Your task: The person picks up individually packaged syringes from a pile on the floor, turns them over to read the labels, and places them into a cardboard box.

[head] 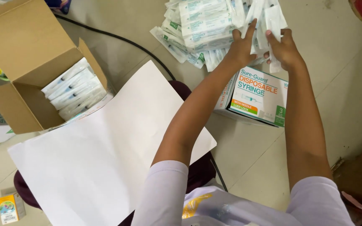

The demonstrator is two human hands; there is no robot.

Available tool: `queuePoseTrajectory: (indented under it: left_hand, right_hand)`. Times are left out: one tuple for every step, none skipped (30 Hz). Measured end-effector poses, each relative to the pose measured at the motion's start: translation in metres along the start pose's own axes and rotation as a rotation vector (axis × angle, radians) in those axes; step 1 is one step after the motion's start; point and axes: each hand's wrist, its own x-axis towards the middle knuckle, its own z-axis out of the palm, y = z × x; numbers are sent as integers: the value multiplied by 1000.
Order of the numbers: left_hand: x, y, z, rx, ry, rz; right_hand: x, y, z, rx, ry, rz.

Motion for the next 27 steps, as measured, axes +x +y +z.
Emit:
queuePoseTrajectory:
  left_hand:
    - [-3,-1,1,1,1,-3]
    - [-5,-2,1,67,18,-8]
    - [-9,-2,1,133,34,-13]
    - [-14,4,-5,133,36,-13]
    - [-20,11,-12,177,8,-20]
    - [-27,16,-20,222,-19,-28]
    - [-36,24,-29,223,-16,-31]
    - [-45,32,-40,218,-25,-34]
    - [-54,40,-51,212,-35,-37]
    - [-62,39,-56,216,-31,-39]
    - [-71,38,-61,200,31,-26]
    - [-79,37,-66,181,95,-11]
    - [-87,32,-69,183,100,-11]
    - [-96,27,-74,-72,205,74]
    - [-104,22,-80,-328,307,163]
    - [-126,36,-100,-322,319,162]
    - [-150,49,-120,-481,301,90]
    - [-174,62,-141,-640,284,18]
    - [-192,60,-154,-633,300,18]
    - [-211,58,-167,-674,314,7]
    - [-231,57,-179,-715,328,-3]
    - [-253,60,-195,-705,352,-7]
    - [-274,63,-210,-781,417,-27]
    - [-295,68,-225,-859,482,-41]
    - [-316,72,-241,-851,507,-40]
    - [-336,77,-254,-949,548,-80]
    - [-357,82,-266,-1047,590,-119]
  right_hand:
    - [-1,4,-1,1,-3,1]
    - [-2,6,-3,35,16,46]
    - [-4,9,-4,68,35,92]
    - [-11,6,-4,68,34,90]
    - [-18,3,-5,118,39,66]
    - [-25,0,-4,169,43,41]
    - [-33,-4,-3,169,40,40]
    - [-40,-9,-2,257,28,-47]
    - [-47,-13,0,346,14,-133]
    - [-59,-24,7,349,9,-135]
    - [-72,-34,14,393,-10,-168]
    - [-84,-45,20,435,-29,-202]
    - [-95,-53,30,436,-33,-207]
    - [-105,-62,40,435,-81,-225]
    - [-115,-71,51,434,-129,-244]
    - [-125,-80,64,436,-142,-249]
    - [-136,-89,77,436,-197,-240]
    - [-148,-99,93,437,-257,-231]
    - [-160,-109,106,438,-273,-237]
    - [-172,-119,120,429,-346,-221]
    - [-185,-128,134,419,-419,-204]
    - [-194,-133,147,422,-445,-209]
    - [-204,-137,161,431,-523,-189]
    - [-213,-143,173,435,-601,-171]
    - [-222,-145,187,433,-626,-178]
    - [-230,-145,199,481,-777,-176]
    - [-238,-145,211,528,-928,-170]
